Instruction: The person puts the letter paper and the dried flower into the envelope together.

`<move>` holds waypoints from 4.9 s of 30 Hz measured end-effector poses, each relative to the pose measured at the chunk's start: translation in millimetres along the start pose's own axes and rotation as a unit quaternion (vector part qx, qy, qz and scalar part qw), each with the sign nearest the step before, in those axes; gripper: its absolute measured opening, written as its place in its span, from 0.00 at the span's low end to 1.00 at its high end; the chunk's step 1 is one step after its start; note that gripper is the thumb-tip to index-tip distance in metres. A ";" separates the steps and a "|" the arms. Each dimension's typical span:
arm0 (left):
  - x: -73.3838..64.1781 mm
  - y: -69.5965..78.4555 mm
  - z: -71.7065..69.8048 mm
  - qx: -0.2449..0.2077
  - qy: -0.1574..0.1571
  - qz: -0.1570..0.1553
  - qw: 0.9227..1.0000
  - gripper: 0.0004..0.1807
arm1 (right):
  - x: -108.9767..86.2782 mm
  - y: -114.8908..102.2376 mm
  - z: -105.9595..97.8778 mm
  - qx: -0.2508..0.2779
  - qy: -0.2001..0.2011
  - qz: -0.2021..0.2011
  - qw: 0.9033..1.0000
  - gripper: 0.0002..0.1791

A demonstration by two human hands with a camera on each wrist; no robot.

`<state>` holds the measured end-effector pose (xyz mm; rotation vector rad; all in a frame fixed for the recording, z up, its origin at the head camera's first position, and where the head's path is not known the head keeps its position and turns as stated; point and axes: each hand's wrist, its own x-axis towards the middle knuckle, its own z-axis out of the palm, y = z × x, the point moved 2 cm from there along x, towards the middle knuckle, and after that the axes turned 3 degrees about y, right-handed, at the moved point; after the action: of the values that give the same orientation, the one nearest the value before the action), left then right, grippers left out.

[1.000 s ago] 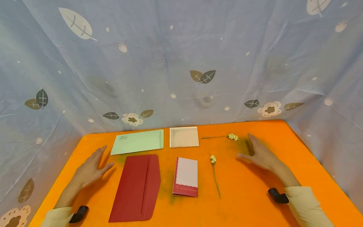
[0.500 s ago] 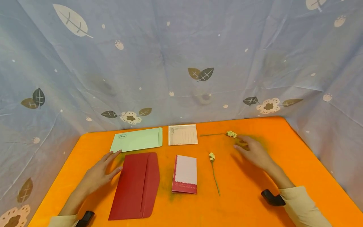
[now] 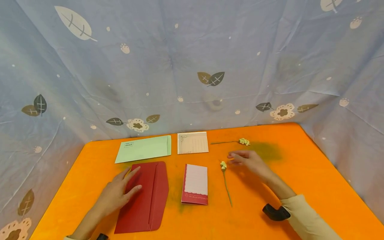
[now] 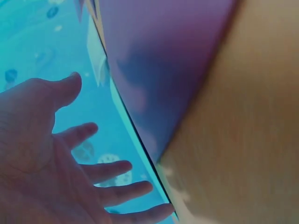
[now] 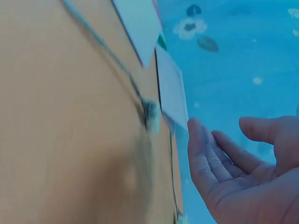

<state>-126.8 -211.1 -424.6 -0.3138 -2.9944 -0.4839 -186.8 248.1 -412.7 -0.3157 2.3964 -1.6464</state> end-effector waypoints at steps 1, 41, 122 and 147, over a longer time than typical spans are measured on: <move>-0.7 2.5 1.8 0.005 -0.002 0.001 1.000 0.37 | 1.3 -0.9 3.1 0.014 -0.008 0.004 1.000 0.28; -12.9 40.2 31.8 0.075 -0.025 -0.078 0.994 0.40 | 29.9 -39.5 178.9 0.266 -0.184 0.093 0.942 0.26; 0.6 58.9 34.7 0.019 -0.037 -0.061 0.997 0.45 | 51.0 -35.5 215.0 0.254 -0.245 0.035 0.935 0.23; 0.1 59.0 34.8 0.015 -0.038 -0.062 0.997 0.45 | 39.5 -34.6 189.8 0.246 -0.242 0.008 0.939 0.25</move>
<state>-116.1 -145.2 -439.8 -0.1488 -3.1044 -0.4473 -166.3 55.7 -449.1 -0.5315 1.5731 -1.8289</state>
